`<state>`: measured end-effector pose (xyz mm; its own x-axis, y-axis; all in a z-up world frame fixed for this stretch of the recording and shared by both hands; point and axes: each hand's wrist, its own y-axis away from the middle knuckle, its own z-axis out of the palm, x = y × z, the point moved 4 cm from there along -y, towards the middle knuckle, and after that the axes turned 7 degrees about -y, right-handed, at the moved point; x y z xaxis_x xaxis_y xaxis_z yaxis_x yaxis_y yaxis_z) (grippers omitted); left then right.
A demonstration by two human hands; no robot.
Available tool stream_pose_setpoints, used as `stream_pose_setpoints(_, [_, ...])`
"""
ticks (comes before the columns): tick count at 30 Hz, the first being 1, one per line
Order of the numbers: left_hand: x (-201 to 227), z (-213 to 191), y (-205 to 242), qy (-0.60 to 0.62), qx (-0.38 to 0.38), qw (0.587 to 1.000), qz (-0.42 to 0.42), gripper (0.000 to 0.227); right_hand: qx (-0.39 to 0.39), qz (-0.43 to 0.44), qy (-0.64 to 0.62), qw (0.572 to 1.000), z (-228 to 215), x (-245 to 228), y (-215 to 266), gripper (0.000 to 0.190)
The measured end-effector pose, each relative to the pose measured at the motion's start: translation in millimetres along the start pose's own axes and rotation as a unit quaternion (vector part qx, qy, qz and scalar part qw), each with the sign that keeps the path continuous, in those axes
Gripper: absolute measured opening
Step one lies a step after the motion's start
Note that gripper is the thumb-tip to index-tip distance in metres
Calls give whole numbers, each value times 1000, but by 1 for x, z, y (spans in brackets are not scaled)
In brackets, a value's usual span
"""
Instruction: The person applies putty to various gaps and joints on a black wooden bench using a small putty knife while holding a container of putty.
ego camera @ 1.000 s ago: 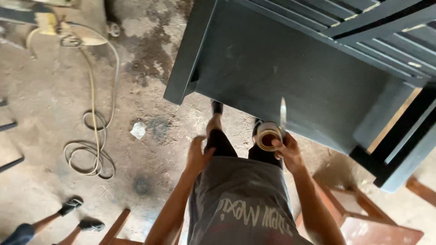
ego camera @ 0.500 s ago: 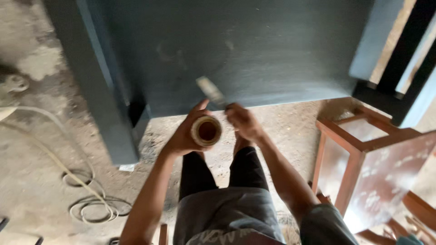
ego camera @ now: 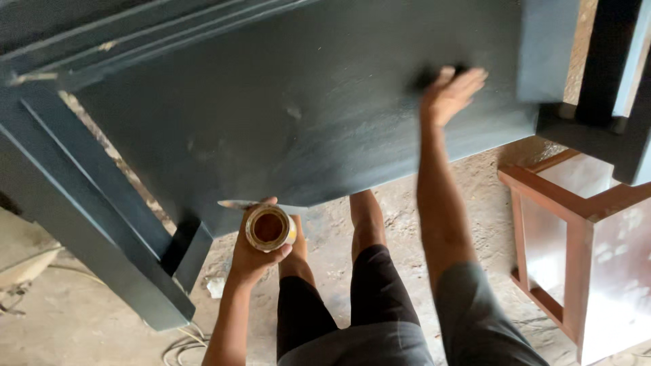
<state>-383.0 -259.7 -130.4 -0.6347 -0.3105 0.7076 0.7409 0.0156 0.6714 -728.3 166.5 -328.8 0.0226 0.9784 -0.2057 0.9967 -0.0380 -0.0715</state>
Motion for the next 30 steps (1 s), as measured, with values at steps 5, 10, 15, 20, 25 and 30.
stream_pose_setpoints(5, [0, 48, -21, -26, -34, 999, -12, 96, -305, -370, -233, 846, 52, -216, 143, 74])
stream_pose_setpoints(10, [16, 89, -37, -102, -100, 990, -8, 90, -252, -560, -89, 785, -9, -275, 139, 84])
stream_pose_setpoints(15, [22, 130, -64, -43, -106, 989, -91, 87, -522, -338, -121, 773, 5, -82, -6, 79])
stream_pose_setpoints(20, [39, 169, -85, -119, -137, 981, -70, 83, -150, 151, -419, 883, -17, 161, -72, 60])
stream_pose_setpoints(25, [59, 215, -113, -197, -149, 969, -21, 82, -51, 113, -74, 990, 12, 185, -101, 74])
stream_pose_setpoints(30, [61, 252, -133, -143, -159, 971, -107, 90, -160, -114, -158, 968, 59, 20, -83, 75])
